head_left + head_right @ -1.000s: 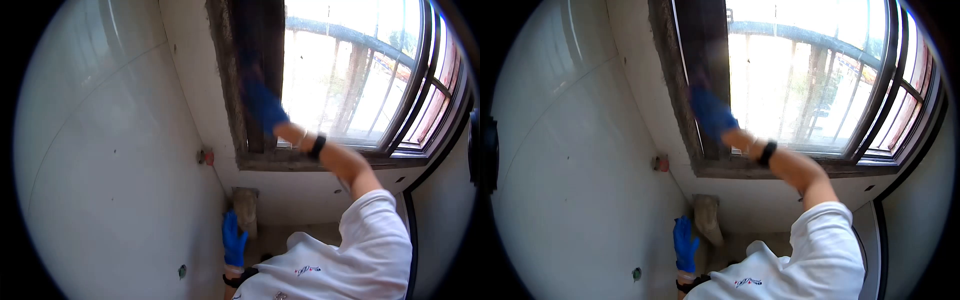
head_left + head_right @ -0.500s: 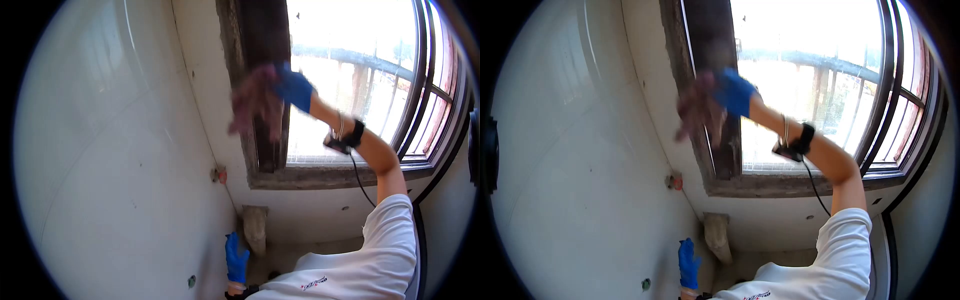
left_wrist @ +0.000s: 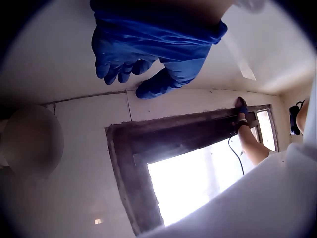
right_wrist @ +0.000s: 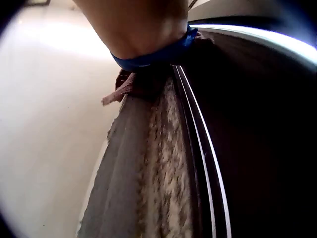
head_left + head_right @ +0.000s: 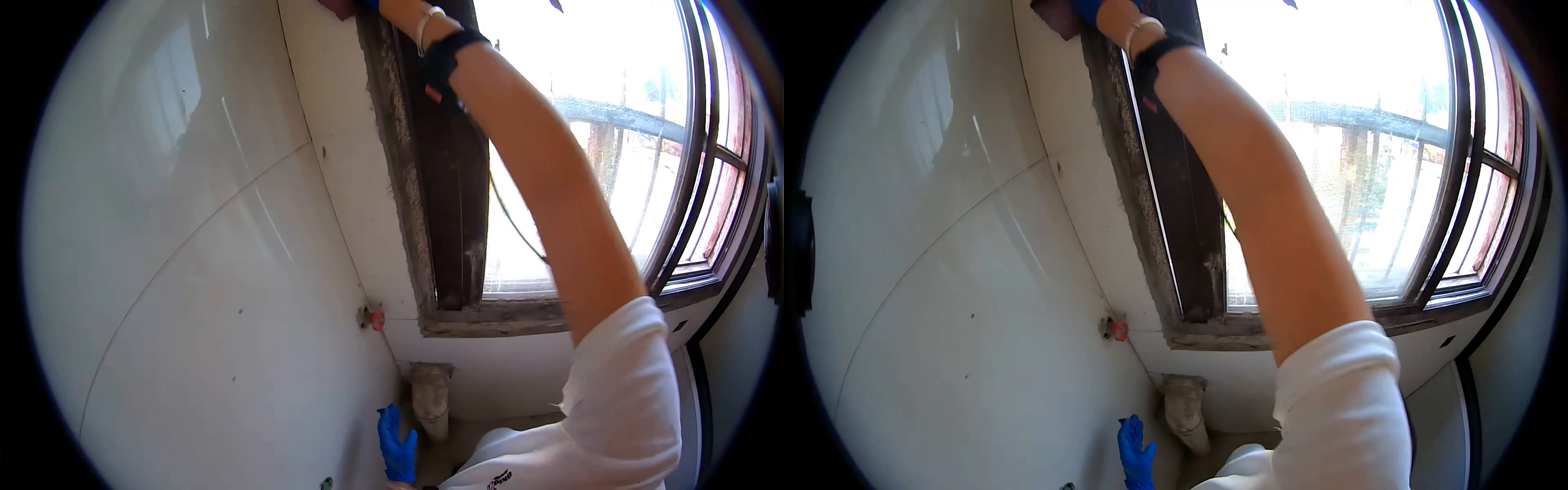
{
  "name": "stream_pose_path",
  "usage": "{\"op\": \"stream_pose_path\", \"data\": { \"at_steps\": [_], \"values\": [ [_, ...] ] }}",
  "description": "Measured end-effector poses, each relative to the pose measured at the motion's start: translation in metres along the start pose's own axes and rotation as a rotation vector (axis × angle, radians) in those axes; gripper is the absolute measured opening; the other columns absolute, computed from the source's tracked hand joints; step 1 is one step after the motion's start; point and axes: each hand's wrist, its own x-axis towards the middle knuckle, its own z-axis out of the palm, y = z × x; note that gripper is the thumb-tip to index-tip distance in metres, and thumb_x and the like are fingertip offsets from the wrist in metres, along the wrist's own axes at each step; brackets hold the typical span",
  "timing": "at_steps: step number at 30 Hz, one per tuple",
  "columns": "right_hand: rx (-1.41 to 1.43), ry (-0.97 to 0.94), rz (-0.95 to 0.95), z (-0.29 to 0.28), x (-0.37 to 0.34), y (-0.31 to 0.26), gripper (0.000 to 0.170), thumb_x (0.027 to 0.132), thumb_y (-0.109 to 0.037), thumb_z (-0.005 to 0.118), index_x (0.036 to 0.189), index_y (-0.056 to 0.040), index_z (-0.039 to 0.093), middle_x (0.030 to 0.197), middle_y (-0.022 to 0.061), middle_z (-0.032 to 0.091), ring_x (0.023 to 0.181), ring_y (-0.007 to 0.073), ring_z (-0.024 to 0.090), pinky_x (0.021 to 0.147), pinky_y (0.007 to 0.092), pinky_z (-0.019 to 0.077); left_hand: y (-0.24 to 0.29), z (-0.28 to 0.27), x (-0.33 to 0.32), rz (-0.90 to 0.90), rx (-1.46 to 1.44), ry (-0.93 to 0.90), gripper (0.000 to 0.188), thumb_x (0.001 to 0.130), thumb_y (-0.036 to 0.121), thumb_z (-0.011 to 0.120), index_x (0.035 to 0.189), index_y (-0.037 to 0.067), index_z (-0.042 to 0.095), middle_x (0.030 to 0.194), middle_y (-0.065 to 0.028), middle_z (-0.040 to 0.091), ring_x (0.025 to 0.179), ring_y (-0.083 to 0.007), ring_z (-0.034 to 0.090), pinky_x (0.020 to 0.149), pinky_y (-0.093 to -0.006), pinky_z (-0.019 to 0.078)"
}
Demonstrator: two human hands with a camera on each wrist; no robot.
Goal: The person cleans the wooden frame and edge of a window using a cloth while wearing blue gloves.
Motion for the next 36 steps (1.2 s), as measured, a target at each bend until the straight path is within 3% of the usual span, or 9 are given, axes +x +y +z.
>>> {"op": "stream_pose_path", "data": {
  "at_steps": [8, 12, 16, 18, 22, 24, 28, 33, 36],
  "values": [
    [0.185, -0.123, 0.213, -0.026, -0.065, -0.016, 0.040, 0.092, -0.016, 0.028, 0.125, 0.0024, 0.041, 0.131, 0.0203, 0.042, 0.126, 0.0277, 0.037, 0.102, 0.0366, 0.0344, 0.023, 0.004, 0.003, -0.051, -0.036, -0.048, 0.070, 0.073, -0.006, 0.054, 0.136, -0.001, 0.023, 0.139, -0.0163, 0.031, 0.130, -0.0273, 0.030, 0.108, -0.0381, 0.0221],
    [0.141, -0.267, 0.277, -0.107, -0.137, -0.069, 0.041, 0.090, -0.022, 0.044, 0.128, -0.0077, 0.040, 0.115, 0.0188, 0.054, 0.096, 0.0365, 0.057, 0.083, 0.0378, 0.0473, 0.031, 0.006, 0.004, -0.025, -0.012, -0.096, 0.068, 0.075, -0.005, 0.054, 0.136, -0.001, 0.024, 0.139, -0.0163, 0.031, 0.130, -0.0271, 0.030, 0.109, -0.0376, 0.0214],
    [0.119, -0.393, 0.181, -0.139, -0.239, -0.099, 0.024, 0.086, -0.009, 0.043, 0.108, -0.0010, 0.046, 0.115, 0.0196, 0.048, 0.110, 0.0356, 0.044, 0.091, 0.0374, 0.0404, 0.017, 0.009, 0.002, -0.005, -0.005, -0.150, 0.069, 0.075, -0.005, 0.056, 0.137, 0.001, 0.024, 0.140, -0.0147, 0.030, 0.130, -0.0261, 0.029, 0.108, -0.0375, 0.0223],
    [0.419, -0.736, 0.863, -0.182, -0.247, -0.130, 0.024, 0.086, -0.009, 0.044, 0.106, 0.0020, 0.048, 0.118, 0.0184, 0.048, 0.114, 0.0334, 0.042, 0.092, 0.0362, 0.0397, 0.017, 0.010, -0.006, -0.031, 0.013, -0.180, 0.072, 0.075, -0.004, 0.058, 0.138, 0.003, 0.023, 0.141, -0.0127, 0.029, 0.130, -0.0254, 0.029, 0.108, -0.0381, 0.0232],
    [0.402, -0.735, 0.898, -0.197, -0.343, -0.145, 0.026, 0.084, -0.011, 0.047, 0.107, 0.0010, 0.049, 0.121, 0.0176, 0.047, 0.112, 0.0329, 0.046, 0.090, 0.0367, 0.0417, 0.046, 0.029, -0.014, -0.213, -0.078, -0.187, 0.064, 0.079, -0.005, 0.052, 0.137, 0.002, 0.025, 0.140, -0.0127, 0.031, 0.130, -0.0241, 0.030, 0.108, -0.0359, 0.0228],
    [0.294, -0.619, 0.566, -0.205, -0.411, -0.153, 0.037, 0.085, -0.009, 0.044, 0.121, -0.0035, 0.042, 0.126, 0.0188, 0.043, 0.111, 0.0368, 0.047, 0.093, 0.0369, 0.0397, 0.062, 0.036, -0.021, -0.361, -0.128, -0.153, 0.059, 0.081, -0.005, 0.049, 0.135, 0.001, 0.027, 0.140, -0.0125, 0.032, 0.130, -0.0231, 0.030, 0.107, -0.0339, 0.0221],
    [0.181, -0.812, 0.403, -0.233, -0.466, -0.172, 0.036, 0.083, -0.009, 0.048, 0.118, -0.0024, 0.046, 0.129, 0.0178, 0.042, 0.111, 0.0366, 0.047, 0.091, 0.0366, 0.0412, 0.065, 0.039, -0.023, -0.150, -0.018, -0.224, 0.056, 0.083, -0.003, 0.048, 0.135, 0.001, 0.028, 0.139, -0.0133, 0.032, 0.129, -0.0237, 0.031, 0.107, -0.0333, 0.0227],
    [0.448, -1.460, 1.102, -0.287, -0.440, -0.183, 0.029, 0.081, -0.009, 0.052, 0.109, -0.0029, 0.055, 0.120, 0.0173, 0.052, 0.099, 0.0284, 0.057, 0.083, 0.0359, 0.0469, 0.071, 0.046, -0.021, -0.147, 0.003, -0.197, 0.055, 0.083, 0.000, 0.051, 0.134, 0.000, 0.030, 0.138, -0.0132, 0.034, 0.128, -0.0243, 0.033, 0.106, -0.0347, 0.0232],
    [0.805, -0.860, 1.406, -0.330, -0.473, -0.187, 0.043, 0.080, -0.005, 0.052, 0.123, 0.0002, 0.046, 0.110, 0.0120, 0.058, 0.096, 0.0160, 0.057, 0.082, 0.0284, 0.0456, 0.062, 0.054, -0.015, -0.097, 0.041, -0.209, 0.057, 0.083, 0.001, 0.053, 0.135, 0.000, 0.029, 0.137, -0.0123, 0.034, 0.126, -0.0246, 0.034, 0.106, -0.0350, 0.0248]
  ]
}}
